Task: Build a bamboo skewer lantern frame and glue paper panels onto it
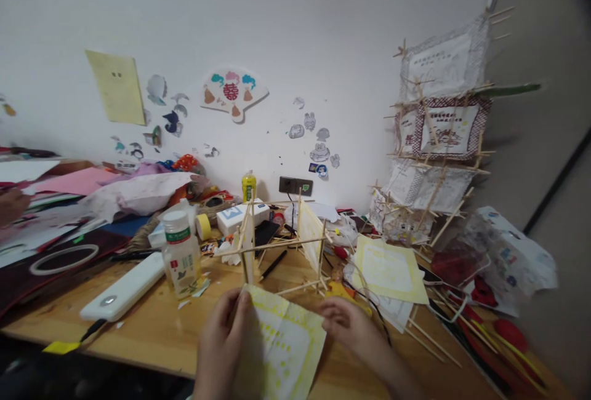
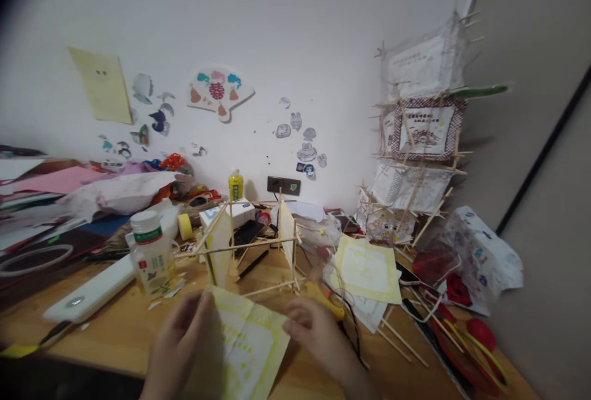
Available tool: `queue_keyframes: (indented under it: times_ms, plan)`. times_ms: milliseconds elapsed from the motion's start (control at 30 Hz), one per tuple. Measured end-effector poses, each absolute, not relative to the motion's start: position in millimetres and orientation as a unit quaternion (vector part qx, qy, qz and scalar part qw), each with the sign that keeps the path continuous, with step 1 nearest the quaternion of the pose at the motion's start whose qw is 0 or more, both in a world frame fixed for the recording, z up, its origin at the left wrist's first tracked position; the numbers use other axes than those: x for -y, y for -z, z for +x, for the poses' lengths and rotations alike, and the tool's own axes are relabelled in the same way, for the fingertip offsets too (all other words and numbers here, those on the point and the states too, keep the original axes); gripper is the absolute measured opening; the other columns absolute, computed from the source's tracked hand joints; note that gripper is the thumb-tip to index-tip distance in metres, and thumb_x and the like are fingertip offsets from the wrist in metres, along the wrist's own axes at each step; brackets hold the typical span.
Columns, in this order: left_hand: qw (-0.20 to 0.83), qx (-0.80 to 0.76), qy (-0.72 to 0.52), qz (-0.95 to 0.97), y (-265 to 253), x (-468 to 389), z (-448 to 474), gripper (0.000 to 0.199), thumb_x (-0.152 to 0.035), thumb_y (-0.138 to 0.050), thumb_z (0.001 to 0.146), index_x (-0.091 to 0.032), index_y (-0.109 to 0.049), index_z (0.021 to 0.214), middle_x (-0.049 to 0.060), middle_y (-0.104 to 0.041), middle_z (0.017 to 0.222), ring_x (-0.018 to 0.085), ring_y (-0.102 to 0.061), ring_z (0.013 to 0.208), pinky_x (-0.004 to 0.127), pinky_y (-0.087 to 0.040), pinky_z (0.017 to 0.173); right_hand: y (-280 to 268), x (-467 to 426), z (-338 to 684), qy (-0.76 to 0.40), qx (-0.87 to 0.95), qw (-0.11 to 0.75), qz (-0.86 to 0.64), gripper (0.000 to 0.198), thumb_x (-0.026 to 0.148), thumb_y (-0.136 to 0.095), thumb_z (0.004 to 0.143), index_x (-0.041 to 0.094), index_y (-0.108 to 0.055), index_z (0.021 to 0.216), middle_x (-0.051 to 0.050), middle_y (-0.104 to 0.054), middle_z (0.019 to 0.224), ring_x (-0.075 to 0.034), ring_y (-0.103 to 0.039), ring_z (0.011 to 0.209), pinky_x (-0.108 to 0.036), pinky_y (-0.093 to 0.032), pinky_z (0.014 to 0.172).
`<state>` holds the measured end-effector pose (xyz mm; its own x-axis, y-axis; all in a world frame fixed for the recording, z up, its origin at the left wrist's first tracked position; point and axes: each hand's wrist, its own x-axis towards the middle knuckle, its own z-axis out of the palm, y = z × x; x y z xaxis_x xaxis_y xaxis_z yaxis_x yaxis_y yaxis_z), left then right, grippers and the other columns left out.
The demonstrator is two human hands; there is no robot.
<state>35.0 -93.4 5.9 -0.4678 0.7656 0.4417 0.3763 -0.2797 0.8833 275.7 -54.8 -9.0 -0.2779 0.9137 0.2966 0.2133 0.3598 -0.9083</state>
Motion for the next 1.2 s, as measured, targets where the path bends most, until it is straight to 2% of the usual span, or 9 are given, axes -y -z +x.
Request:
queue_keyframes:
  times_ms: [67, 167, 233, 367, 533, 633, 767, 933, 1200]
  plan:
    - [0.168, -0.568, -0.656, 0.469, -13.3, 95.9, 38.6, 0.044, -0.059, -0.056, 0.074, -0.017, -0.063, 0.086, 0.006, -0.069, 0.081, 0.020, -0.064, 0.075, 0.029, -0.053, 0.066, 4.6, 64.7, 269.3, -0.465, 0.658, 0.448, -0.387, 0.022, 0.040, -0.065, 0.074, 0.019, -0.066, 0.079, -0.002, -0.068, 0.073, -0.019, -0.065, 0.069, -0.028, -0.051, 0.063]
    - [0.189, -0.543, -0.686, 0.445, -24.7, 98.2, 43.1, 0.045, -0.061, -0.059, 0.071, -0.017, -0.063, 0.082, 0.004, -0.066, 0.074, 0.017, -0.061, 0.067, 0.026, -0.051, 0.058, -4.7, 67.0, 263.3, -0.428, 0.624, 0.512, -0.406, 0.028, 0.045, -0.071, 0.067, 0.018, -0.064, 0.064, -0.001, -0.064, 0.060, -0.017, -0.061, 0.059, -0.026, -0.049, 0.055]
    - [0.199, -0.528, -0.703, 0.432, -31.6, 98.3, 46.2, 0.046, -0.062, -0.061, 0.069, -0.016, -0.062, 0.077, 0.002, -0.063, 0.067, 0.015, -0.058, 0.061, 0.024, -0.049, 0.054, -11.8, 64.2, 259.8, -0.407, 0.613, 0.545, -0.401, 0.029, 0.045, -0.073, 0.063, 0.017, -0.066, 0.065, -0.001, -0.064, 0.060, -0.018, -0.061, 0.059, -0.027, -0.049, 0.055]
    - [0.188, -0.512, -0.740, 0.394, -39.8, 95.7, 50.5, 0.042, -0.059, -0.063, 0.068, -0.017, -0.059, 0.071, -0.001, -0.058, 0.060, 0.012, -0.053, 0.055, 0.022, -0.046, 0.049, -18.6, 60.2, 250.1, -0.432, 0.589, 0.559, -0.393, 0.034, 0.048, -0.074, 0.062, 0.017, -0.068, 0.073, -0.004, -0.067, 0.065, -0.020, -0.063, 0.064, -0.029, -0.051, 0.057]
    - [0.111, -0.514, -0.745, 0.411, -44.1, 90.7, 47.3, 0.035, -0.052, -0.063, 0.072, -0.018, -0.058, 0.070, 0.001, -0.061, 0.068, 0.014, -0.056, 0.061, 0.024, -0.047, 0.055, -18.5, 52.6, 239.2, -0.401, 0.508, 0.637, -0.419, 0.035, 0.048, -0.073, 0.062, 0.016, -0.066, 0.075, -0.004, -0.067, 0.067, -0.019, -0.061, 0.063, -0.028, -0.049, 0.059]
    - [-0.014, -0.524, -0.719, 0.456, -49.5, 87.2, 42.5, 0.030, -0.046, -0.062, 0.076, -0.019, -0.055, 0.063, 0.001, -0.058, 0.072, 0.015, -0.056, 0.068, 0.026, -0.046, 0.060, -26.2, 41.6, 236.0, -0.340, 0.507, 0.669, -0.425, 0.027, 0.043, -0.068, 0.068, 0.017, -0.065, 0.075, -0.004, -0.066, 0.073, -0.019, -0.060, 0.069, -0.030, -0.049, 0.065]
    - [-0.152, -0.519, -0.685, 0.488, -55.1, 80.1, 35.4, 0.026, -0.040, -0.062, 0.078, -0.020, -0.054, 0.063, 0.002, -0.056, 0.074, 0.017, -0.054, 0.074, 0.030, -0.043, 0.067, -42.6, 26.4, 232.8, -0.137, 0.549, 0.712, -0.416, 0.017, 0.035, -0.065, 0.071, 0.018, -0.064, 0.071, -0.006, -0.062, 0.082, -0.020, -0.057, 0.080, -0.034, -0.047, 0.074]
    - [-0.187, -0.522, -0.663, 0.503, -56.1, 72.1, 30.1, 0.027, -0.044, -0.060, 0.079, -0.020, -0.057, 0.067, 0.003, -0.057, 0.076, 0.019, -0.055, 0.076, 0.034, -0.044, 0.072, -54.2, 18.6, 228.1, 0.005, 0.558, 0.715, -0.422, 0.015, 0.032, -0.063, 0.075, 0.019, -0.064, 0.067, -0.007, -0.057, 0.086, -0.021, -0.053, 0.086, -0.035, -0.045, 0.075]
    - [-0.244, -0.528, -0.645, 0.495, -56.7, 64.1, 27.6, 0.027, -0.041, -0.061, 0.080, -0.018, -0.058, 0.065, 0.004, -0.056, 0.077, 0.020, -0.055, 0.077, 0.037, -0.042, 0.074, -61.7, 15.4, 218.3, 0.027, 0.539, 0.719, -0.438, 0.022, 0.031, -0.062, 0.077, 0.020, -0.053, 0.061, -0.007, -0.053, 0.092, -0.022, -0.051, 0.094, -0.036, -0.045, 0.079]
